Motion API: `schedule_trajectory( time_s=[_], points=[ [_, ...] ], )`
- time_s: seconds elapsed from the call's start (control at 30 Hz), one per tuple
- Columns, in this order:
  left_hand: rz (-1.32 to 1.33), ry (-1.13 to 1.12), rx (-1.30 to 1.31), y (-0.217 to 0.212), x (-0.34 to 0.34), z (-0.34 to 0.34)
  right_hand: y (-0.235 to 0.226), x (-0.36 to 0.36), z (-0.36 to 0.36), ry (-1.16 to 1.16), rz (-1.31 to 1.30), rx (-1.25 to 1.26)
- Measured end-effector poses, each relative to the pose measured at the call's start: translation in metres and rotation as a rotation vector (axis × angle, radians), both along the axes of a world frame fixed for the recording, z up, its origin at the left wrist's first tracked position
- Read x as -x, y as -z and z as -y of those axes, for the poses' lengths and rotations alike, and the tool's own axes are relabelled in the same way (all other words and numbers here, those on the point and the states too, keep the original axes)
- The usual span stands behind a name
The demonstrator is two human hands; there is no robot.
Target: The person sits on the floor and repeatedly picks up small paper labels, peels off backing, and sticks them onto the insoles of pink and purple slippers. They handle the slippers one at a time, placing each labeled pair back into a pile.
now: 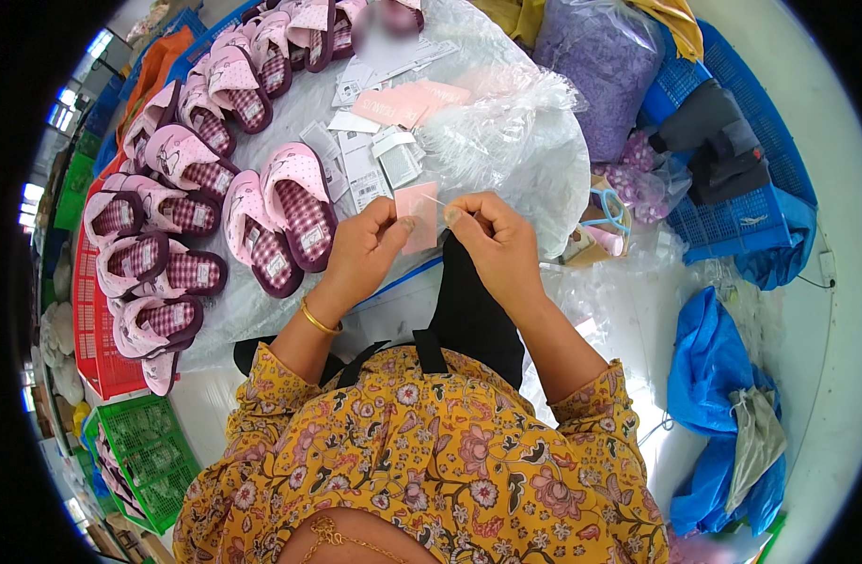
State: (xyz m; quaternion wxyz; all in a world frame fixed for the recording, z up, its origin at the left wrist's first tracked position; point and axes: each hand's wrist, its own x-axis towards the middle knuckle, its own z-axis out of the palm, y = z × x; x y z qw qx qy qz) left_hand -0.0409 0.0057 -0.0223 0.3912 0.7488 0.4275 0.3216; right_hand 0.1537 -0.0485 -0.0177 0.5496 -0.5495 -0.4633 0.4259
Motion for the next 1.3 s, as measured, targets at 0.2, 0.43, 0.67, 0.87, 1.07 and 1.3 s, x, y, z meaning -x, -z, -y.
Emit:
schedule_trajectory(
  time_s=[0.2, 0.43, 0.67, 0.87, 1.07, 1.3],
  points=[
    [0.006, 0.010, -0.027, -0.009, 0.001, 0.011, 0.000, 0.010, 0.000, 0.073, 0.212, -0.114],
    [0.000, 0.027, -0.007, -0.003, 0.000, 0.016, -0.004, 0.017, 0.002, 0.199, 0.403, -0.294],
    [-0.029, 0.057, -0.050, -0.004, -0.002, 0.020, 0.003, 0.022, -0.001, 0.267, 0.516, -0.447],
    [-0.043, 0.111, -0.179, -0.006, -0.002, 0.020, 0.011, 0.019, -0.005, 0.327, 0.690, -0.627],
    [0.099, 0.121, -0.088, -0.001, -0.004, 0.022, 0.016, 0.019, -0.007, 0.388, 0.777, -0.756],
    [0.155, 0.101, -0.001, -0.005, -0.007, 0.029, 0.014, 0.021, -0.008, 0.375, 0.807, -0.849]
  ],
)
